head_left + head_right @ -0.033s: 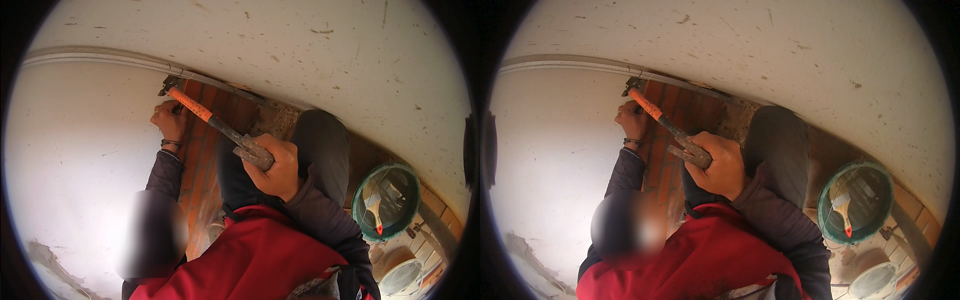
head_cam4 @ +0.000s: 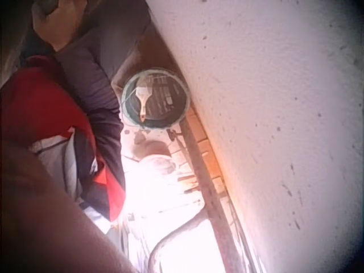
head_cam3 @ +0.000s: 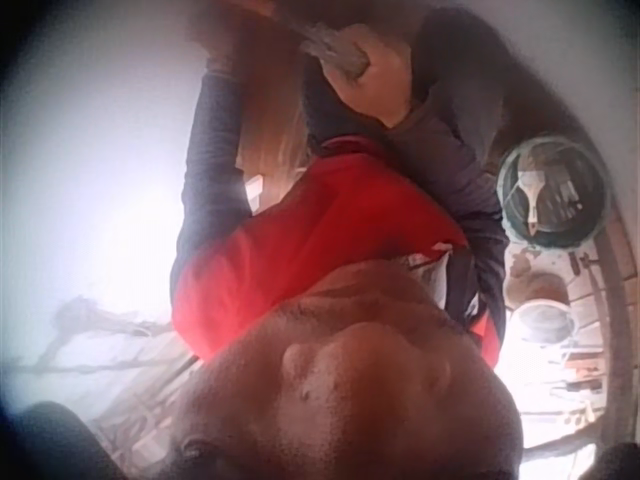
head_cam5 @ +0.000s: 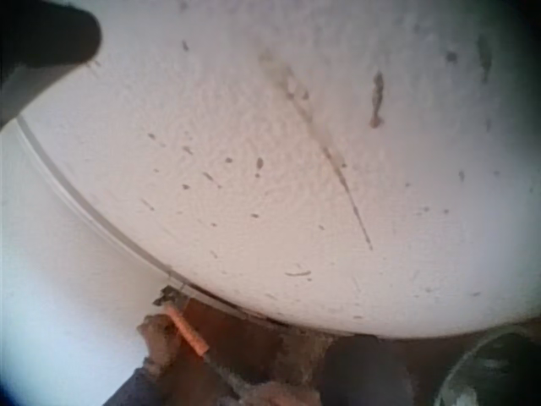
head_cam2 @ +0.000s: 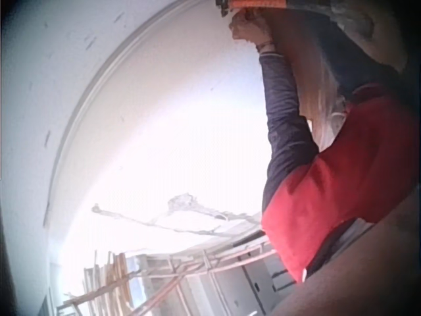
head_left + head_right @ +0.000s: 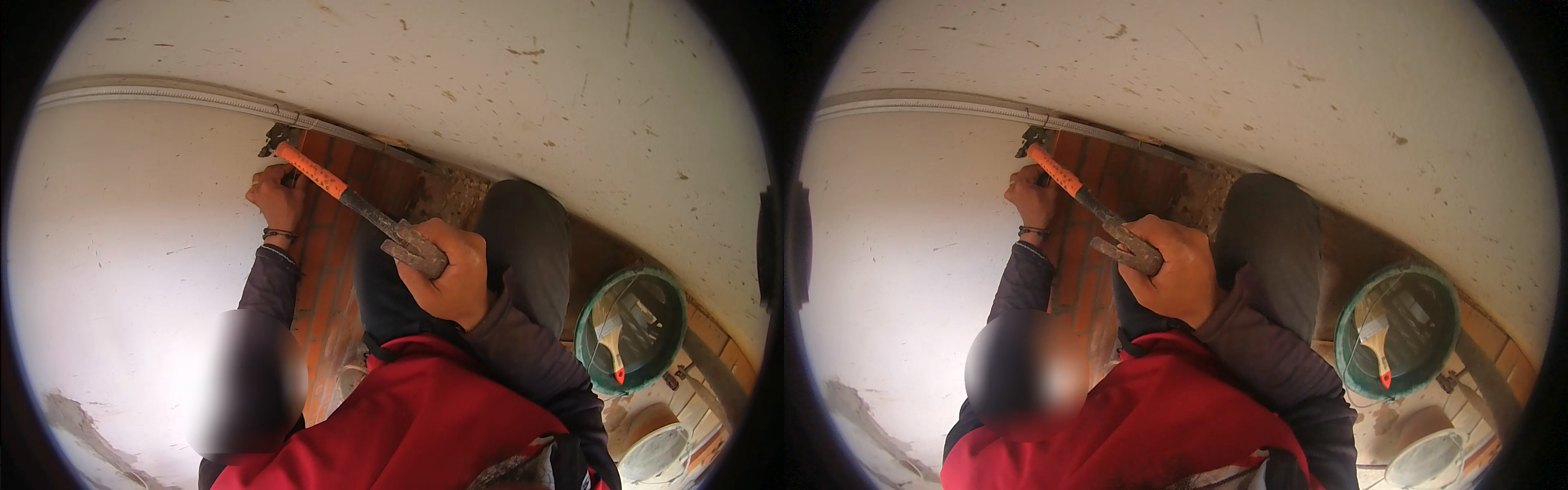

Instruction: The person applies mortar to a brick wall using a trowel and then uses a tape measure and a pen to mark a vertical aluminum profile.

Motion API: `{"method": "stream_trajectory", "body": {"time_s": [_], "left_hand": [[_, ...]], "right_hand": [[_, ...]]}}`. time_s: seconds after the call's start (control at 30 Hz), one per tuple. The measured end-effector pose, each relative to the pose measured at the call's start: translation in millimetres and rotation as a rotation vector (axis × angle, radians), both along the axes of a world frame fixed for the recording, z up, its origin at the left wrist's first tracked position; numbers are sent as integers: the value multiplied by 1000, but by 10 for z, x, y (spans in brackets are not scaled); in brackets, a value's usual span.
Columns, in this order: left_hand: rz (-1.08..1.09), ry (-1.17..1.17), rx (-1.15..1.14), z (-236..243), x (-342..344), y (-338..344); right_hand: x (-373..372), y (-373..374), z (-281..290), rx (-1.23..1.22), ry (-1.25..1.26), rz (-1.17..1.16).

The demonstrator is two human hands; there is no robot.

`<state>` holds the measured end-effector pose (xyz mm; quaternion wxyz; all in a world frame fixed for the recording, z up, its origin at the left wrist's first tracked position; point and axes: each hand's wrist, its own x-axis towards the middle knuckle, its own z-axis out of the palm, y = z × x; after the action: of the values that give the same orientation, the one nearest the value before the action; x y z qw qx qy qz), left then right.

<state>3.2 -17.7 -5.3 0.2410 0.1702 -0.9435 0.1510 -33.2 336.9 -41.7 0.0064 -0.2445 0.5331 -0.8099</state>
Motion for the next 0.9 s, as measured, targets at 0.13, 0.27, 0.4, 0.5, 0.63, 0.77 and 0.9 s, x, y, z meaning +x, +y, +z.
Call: {"method": "stream_trajectory", "body": {"time_s": [0.13, 0.27, 0.4, 0.5, 0.63, 0.77, 0.9], "left_hand": [[-2, -8, -2, 25, -38, 110], [4, 4, 14, 27, -6, 154], [-18, 38, 34, 4, -17, 160], [26, 40, 13, 15, 28, 133], [49, 50, 29, 34, -74, 221], [90, 87, -1, 50, -41, 217], [91, 95, -28, 25, 58, 148]], "right_hand": [[-6, 5, -23, 20, 11, -1], [-16, 2, -22, 9, 30, -55], [-15, 27, -23, 95, 33, -44], [9, 2, 11, 149, 65, -66], [-16, -6, -59, 166, 58, -162], [30, -19, -138, 173, -153, -108], [48, -67, -104, 203, -177, -84]]}}
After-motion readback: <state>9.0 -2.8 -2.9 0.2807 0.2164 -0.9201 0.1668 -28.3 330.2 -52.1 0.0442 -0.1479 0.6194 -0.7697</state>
